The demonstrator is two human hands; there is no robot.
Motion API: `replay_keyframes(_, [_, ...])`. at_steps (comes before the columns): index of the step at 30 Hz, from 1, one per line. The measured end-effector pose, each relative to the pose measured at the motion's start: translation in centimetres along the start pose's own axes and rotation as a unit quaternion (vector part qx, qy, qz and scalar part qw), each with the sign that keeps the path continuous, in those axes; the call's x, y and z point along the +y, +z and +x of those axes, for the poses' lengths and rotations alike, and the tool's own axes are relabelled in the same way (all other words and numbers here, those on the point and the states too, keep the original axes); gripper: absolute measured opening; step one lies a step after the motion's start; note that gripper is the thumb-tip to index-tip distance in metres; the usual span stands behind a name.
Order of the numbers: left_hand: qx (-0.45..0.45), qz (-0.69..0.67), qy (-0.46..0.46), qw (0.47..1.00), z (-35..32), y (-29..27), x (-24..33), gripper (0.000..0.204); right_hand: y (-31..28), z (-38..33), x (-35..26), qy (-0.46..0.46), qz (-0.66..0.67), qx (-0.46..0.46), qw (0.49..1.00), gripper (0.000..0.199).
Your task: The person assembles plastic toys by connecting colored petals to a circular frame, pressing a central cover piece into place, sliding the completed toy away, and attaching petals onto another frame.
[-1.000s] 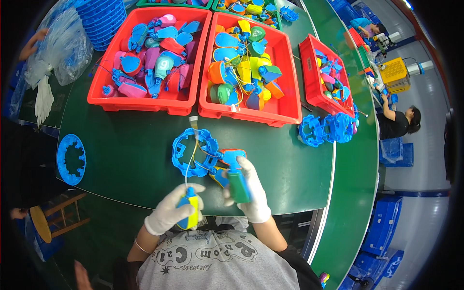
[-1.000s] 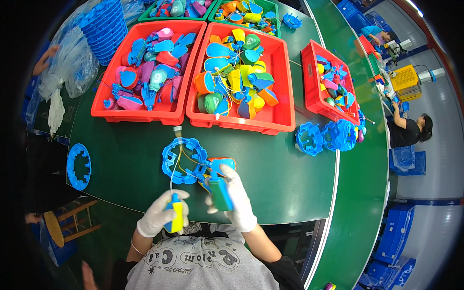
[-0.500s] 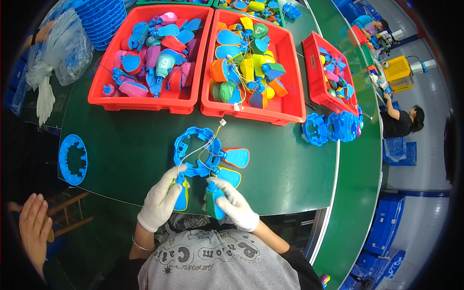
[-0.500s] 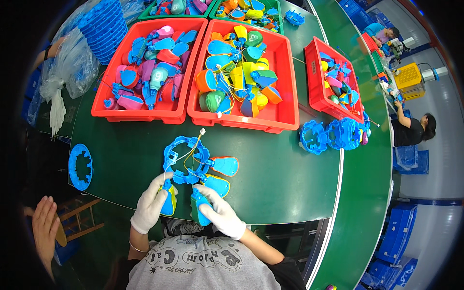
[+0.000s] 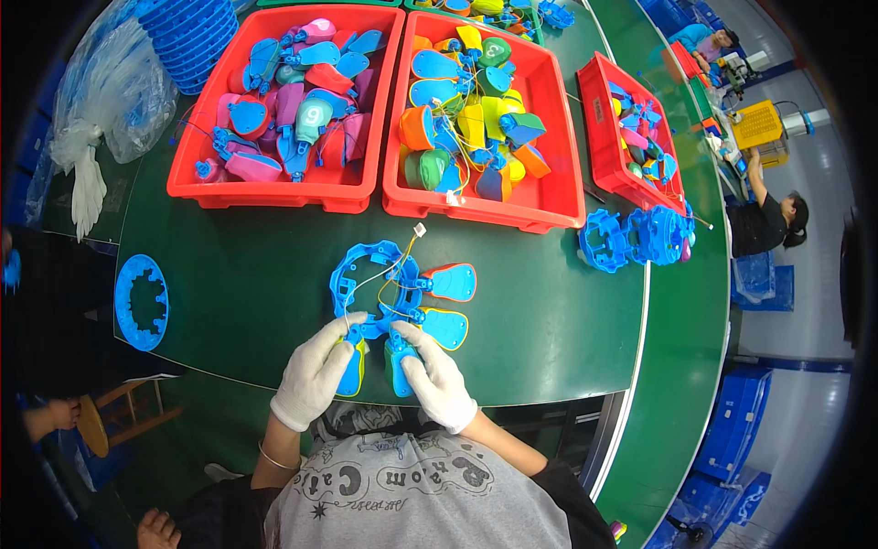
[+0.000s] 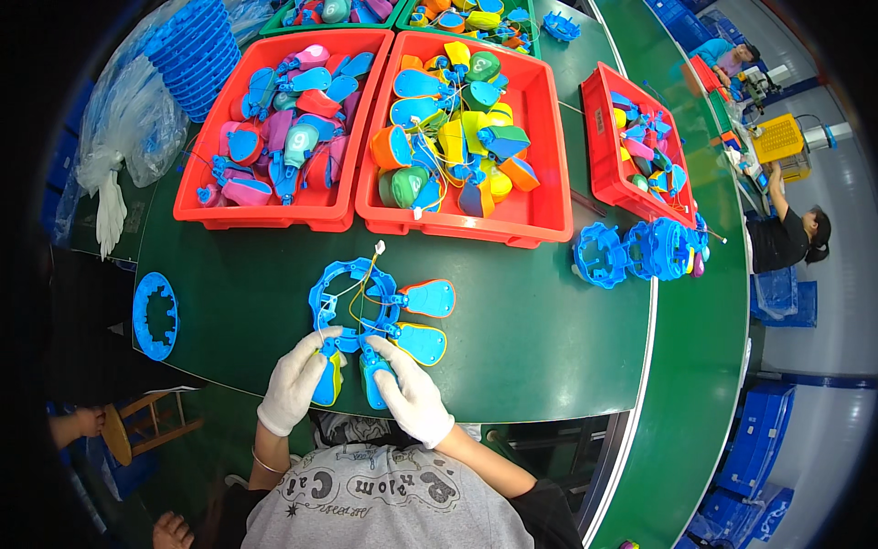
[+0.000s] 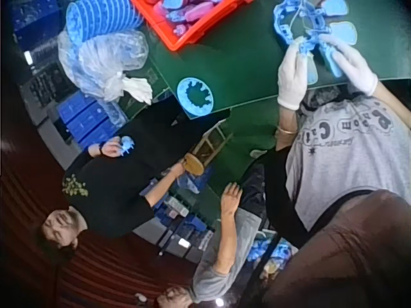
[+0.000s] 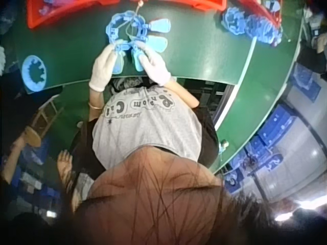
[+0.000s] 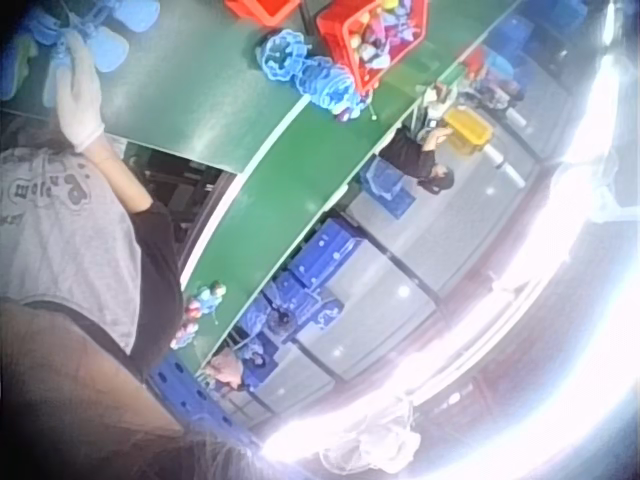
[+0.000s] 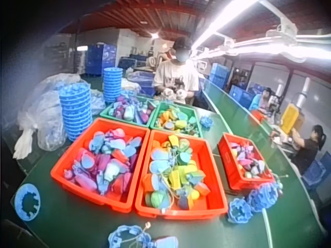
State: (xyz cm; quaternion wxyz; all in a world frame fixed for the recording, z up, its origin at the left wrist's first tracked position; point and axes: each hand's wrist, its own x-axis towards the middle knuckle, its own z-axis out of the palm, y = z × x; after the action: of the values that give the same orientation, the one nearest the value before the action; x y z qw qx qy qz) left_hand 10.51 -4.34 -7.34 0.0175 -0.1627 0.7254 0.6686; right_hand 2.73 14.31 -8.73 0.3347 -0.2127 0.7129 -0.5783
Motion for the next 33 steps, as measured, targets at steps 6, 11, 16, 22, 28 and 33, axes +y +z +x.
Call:
replay_keyframes(6, [-0.014,-0.014,-0.026,0.999,0.2,-0.1,0.4,0.034,0.0,0.2,0.2,-0.006,-0.010,-0.001,1.000,0.041])
replay_keyframes(11, [-0.004,0.037,-0.016,0.999,0.3,-0.5,0.2,0.034,0.0,1.4,-1.9,-0.049,-0.157,0.027,0.986,0.037])
replay_keyframes(16, [0.028,0.053,-0.004,0.998,-0.6,-0.9,0.3,0.035,0.3,2.4,-3.5,-0.055,-0.299,0.011,0.953,0.033])
replay_keyframes(22, [0.019,0.238,-0.046,0.970,0.0,-0.3,1.2,0.034,0.1,2.9,-3.6,-0.010,-0.378,-0.017,0.926,0.032])
replay_keyframes(28, [0.018,0.350,-0.069,0.934,0.3,-0.4,0.5,0.038,0.4,3.0,-2.4,-0.066,-0.367,-0.005,0.928,0.032])
replay_keyframes(33, [0.000,0.310,-0.075,0.948,0.4,-0.3,-0.1,0.039,0.0,1.5,-6.7,-0.098,-0.436,0.072,0.892,0.030])
